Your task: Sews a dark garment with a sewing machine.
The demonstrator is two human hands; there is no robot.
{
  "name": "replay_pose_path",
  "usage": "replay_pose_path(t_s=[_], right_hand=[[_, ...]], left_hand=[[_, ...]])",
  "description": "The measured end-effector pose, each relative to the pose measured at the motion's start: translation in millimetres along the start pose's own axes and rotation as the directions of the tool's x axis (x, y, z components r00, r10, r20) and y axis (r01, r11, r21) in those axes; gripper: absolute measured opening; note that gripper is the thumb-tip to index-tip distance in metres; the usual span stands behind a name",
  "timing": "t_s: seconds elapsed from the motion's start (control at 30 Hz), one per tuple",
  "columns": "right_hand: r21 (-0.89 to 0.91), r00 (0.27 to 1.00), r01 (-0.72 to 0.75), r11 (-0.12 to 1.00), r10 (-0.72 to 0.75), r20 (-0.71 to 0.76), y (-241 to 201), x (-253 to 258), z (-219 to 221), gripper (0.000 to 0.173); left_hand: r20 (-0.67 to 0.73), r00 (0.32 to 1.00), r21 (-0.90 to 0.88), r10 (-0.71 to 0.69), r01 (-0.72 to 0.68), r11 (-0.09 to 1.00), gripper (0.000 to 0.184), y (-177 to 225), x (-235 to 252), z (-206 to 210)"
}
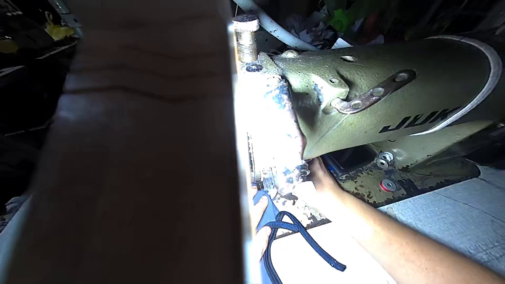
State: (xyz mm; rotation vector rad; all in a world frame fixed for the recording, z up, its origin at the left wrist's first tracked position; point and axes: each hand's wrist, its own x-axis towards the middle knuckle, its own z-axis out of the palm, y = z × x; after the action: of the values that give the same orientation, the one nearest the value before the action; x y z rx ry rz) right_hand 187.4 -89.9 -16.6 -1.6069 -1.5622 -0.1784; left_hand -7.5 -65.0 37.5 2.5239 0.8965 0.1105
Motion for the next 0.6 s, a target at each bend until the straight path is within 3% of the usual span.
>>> replay_pose_path(t_s=[0.13, 0.2, 0.23, 0.27, 0.33, 0.4, 0.43, 0.5, 0.6], right_hand=[[-0.149, 0.998, 0.005, 0.989, -0.014, -0.056, 8, 5, 2, 0.013], [-0.156, 0.998, 0.042, 0.987, -0.048, -0.035, 9, 6, 0, 0.013], [-0.135, 0.998, 0.059, 0.989, -0.062, -0.019, 9, 6, -1, 0.013], [-0.082, 0.998, 0.063, 0.995, -0.062, 0.015, 8, 6, -5, 0.012], [0.087, 0.989, -0.013, 0.996, 0.0, 0.147, 1, 4, -17, 0.008], [0.275, 0.929, -0.205, 0.94, 0.098, 0.358, -8, -2, -29, 0.008], [0.331, 0.896, -0.231, 0.915, 0.068, 0.439, -9, -6, -32, 0.012], [0.35, 0.863, -0.118, 0.929, -0.078, 0.499, -8, -18, -32, 0.02], [0.254, 0.865, 0.078, 0.964, -0.192, 0.463, -10, -25, -30, 0.024]], left_hand=[[0.047, 0.997, -0.005, -0.055, 0.056, 0.998, 0.044, 10, 1, -7], [-0.158, 0.979, 0.091, 0.129, -0.116, 0.989, 0.045, -20, -1, 19], [-0.309, 0.919, 0.179, 0.246, -0.198, 0.964, 0.045, -38, 1, 38], [-0.371, 0.875, 0.234, 0.311, -0.236, 0.943, 0.046, -50, 4, 47], [-0.377, 0.86, 0.268, 0.343, -0.253, 0.929, 0.048, -56, 4, 50], [-0.374, 0.86, 0.256, 0.347, -0.264, 0.93, 0.047, -56, 5, 48], [-0.375, 0.858, 0.254, 0.35, -0.268, 0.929, 0.046, -58, 5, 48], [-0.376, 0.852, 0.256, 0.364, -0.282, 0.925, 0.046, -62, 6, 47], [-0.351, 0.857, 0.26, 0.378, -0.299, 0.918, 0.046, -66, 8, 43]])
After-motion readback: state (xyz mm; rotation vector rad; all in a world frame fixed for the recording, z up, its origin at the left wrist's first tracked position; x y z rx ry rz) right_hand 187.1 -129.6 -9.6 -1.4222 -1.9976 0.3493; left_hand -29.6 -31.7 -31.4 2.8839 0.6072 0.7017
